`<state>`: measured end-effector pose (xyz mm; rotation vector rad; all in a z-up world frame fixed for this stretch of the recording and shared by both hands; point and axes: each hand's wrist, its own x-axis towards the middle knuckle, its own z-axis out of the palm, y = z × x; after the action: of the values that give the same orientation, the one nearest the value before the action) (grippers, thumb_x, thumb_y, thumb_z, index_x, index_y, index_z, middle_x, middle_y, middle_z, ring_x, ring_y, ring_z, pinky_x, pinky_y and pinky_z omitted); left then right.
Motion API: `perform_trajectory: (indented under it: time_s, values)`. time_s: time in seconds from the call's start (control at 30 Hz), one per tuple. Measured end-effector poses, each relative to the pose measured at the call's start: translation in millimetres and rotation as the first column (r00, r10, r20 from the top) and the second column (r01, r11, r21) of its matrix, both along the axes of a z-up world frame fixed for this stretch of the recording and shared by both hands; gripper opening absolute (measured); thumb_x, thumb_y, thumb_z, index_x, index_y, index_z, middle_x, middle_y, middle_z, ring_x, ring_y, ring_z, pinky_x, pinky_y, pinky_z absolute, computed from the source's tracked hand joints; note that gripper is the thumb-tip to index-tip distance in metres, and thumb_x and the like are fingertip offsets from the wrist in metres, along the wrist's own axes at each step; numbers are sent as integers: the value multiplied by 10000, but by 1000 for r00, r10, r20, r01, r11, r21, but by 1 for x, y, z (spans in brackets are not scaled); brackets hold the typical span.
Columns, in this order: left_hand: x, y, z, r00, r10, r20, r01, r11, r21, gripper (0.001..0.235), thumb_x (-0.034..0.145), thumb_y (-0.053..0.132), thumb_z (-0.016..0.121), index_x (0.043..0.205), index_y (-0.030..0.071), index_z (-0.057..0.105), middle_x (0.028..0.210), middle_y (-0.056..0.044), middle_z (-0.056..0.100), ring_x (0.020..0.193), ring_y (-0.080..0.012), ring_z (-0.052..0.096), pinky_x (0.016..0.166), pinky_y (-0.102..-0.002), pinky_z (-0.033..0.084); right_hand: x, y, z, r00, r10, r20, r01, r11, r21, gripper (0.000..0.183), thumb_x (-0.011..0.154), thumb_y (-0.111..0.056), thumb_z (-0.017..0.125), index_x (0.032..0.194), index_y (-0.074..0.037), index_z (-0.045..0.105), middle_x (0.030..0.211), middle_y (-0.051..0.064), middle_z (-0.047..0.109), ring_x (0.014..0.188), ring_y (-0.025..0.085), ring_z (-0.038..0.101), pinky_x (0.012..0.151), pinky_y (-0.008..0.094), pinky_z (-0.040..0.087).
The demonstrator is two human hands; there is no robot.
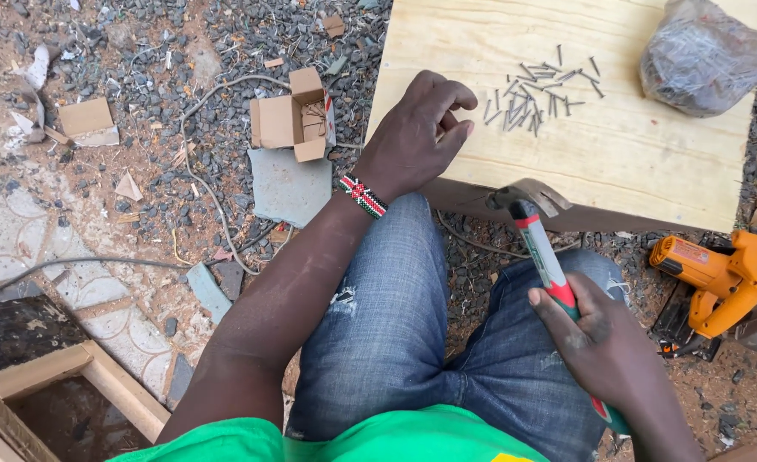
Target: The person hammers nails into a wooden board using a claw hammer. They repeatedly pick up nails from a pile on the board and drive them into the wood, occasionally adjusting the board's position.
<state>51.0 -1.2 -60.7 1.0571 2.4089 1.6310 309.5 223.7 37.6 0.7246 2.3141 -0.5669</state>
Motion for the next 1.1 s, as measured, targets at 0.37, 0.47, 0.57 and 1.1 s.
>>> perform_trajectory:
  time_s: [0.37, 0.47, 0.57, 1.1]
  values:
    - [-43, 63, -7, 961, 8, -275, -190, 741, -644, 467, 991, 452, 968, 1153, 127, 674, 1188, -158, 674, 781, -465, 754, 636, -617, 597, 99, 58, -25, 900, -372, -225, 342, 925, -163, 579, 1180, -497, 736, 835, -33, 696, 753, 163, 721, 736, 324, 687, 773, 452, 495]
    - [-46, 67, -21, 933, -61, -355, -212, 703, -679, 290, 1001, 367, 897, 1104, 142, 746, 1191, -144, 677, 758, -419, 762, 629, -594, 594, 114, 67, -32, 876, -430, -217, 393, 899, -195, 490, 1178, -454, 754, 923, -37, 709, 617, 206, 736, 623, 337, 668, 711, 470, 491]
    - [-43, 77, -13, 923, -128, -362, -196, 653, -731, 136, 951, 200, 781, 1045, 101, 783, 1189, -179, 716, 701, -430, 748, 588, -596, 600, 120, 64, -32, 858, -462, -225, 419, 882, -216, 488, 1178, -487, 748, 914, -76, 731, 608, 150, 740, 637, 301, 671, 731, 464, 519]
    - [-3, 89, 74, 985, -110, -135, 42, 902, -429, 148, 1016, 116, 683, 1117, 159, 583, 906, -12, 782, 706, -271, 706, 607, -496, 497, 140, 77, -40, 774, -489, -402, 363, 863, -353, 615, 1169, -507, 691, 716, -93, 655, 539, 75, 706, 628, 243, 663, 794, 431, 536]
